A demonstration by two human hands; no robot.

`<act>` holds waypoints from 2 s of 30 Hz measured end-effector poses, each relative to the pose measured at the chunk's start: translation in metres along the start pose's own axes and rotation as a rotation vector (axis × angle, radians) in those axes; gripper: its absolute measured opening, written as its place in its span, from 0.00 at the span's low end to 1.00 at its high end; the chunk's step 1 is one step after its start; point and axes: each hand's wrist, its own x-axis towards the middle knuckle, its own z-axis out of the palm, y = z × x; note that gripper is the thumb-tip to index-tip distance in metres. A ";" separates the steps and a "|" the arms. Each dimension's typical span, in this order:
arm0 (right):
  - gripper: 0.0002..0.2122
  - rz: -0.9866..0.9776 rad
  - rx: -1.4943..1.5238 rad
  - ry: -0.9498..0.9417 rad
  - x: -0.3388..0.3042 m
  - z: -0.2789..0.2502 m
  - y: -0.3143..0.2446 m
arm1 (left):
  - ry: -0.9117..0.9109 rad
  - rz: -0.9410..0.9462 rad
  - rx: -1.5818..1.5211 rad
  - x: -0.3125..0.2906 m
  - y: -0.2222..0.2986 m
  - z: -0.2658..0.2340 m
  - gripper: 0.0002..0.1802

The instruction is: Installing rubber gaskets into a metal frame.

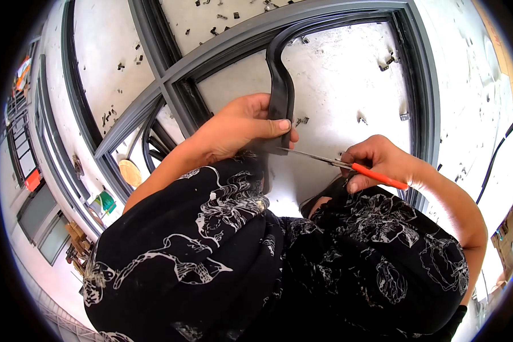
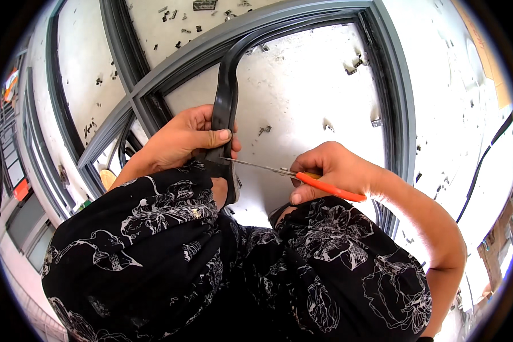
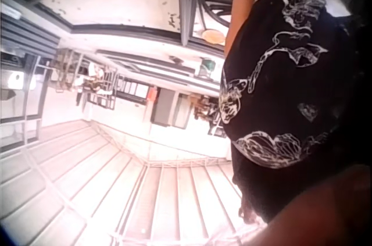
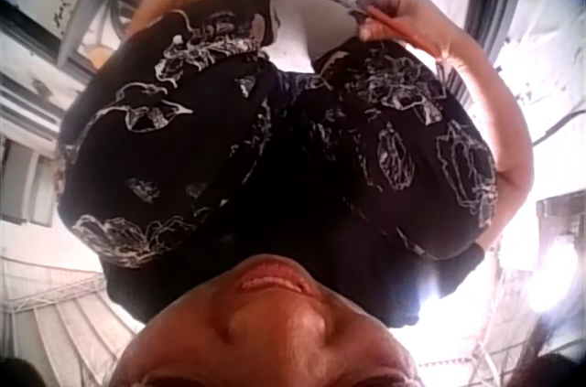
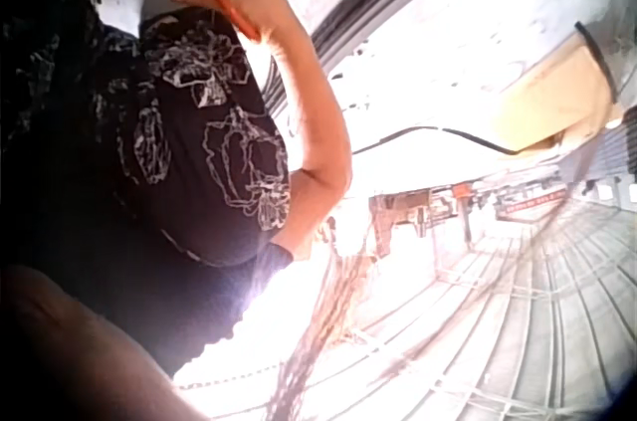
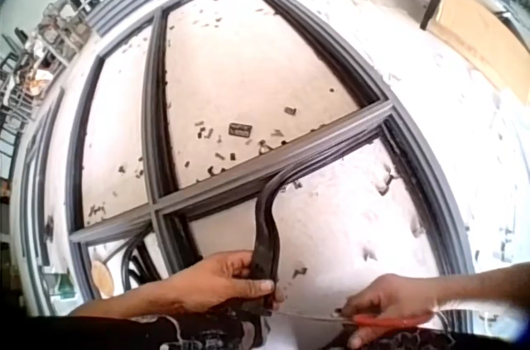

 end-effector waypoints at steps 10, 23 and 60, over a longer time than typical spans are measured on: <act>0.23 0.006 -0.042 0.073 -0.012 -0.001 0.002 | 0.041 0.051 -0.121 0.008 -0.002 0.001 0.13; 0.17 -0.115 0.289 0.428 0.012 0.062 0.050 | 0.263 0.161 -0.169 0.042 -0.009 0.020 0.14; 0.16 -0.096 0.499 0.499 0.017 0.073 0.039 | 0.334 0.227 -0.227 0.048 -0.017 0.024 0.10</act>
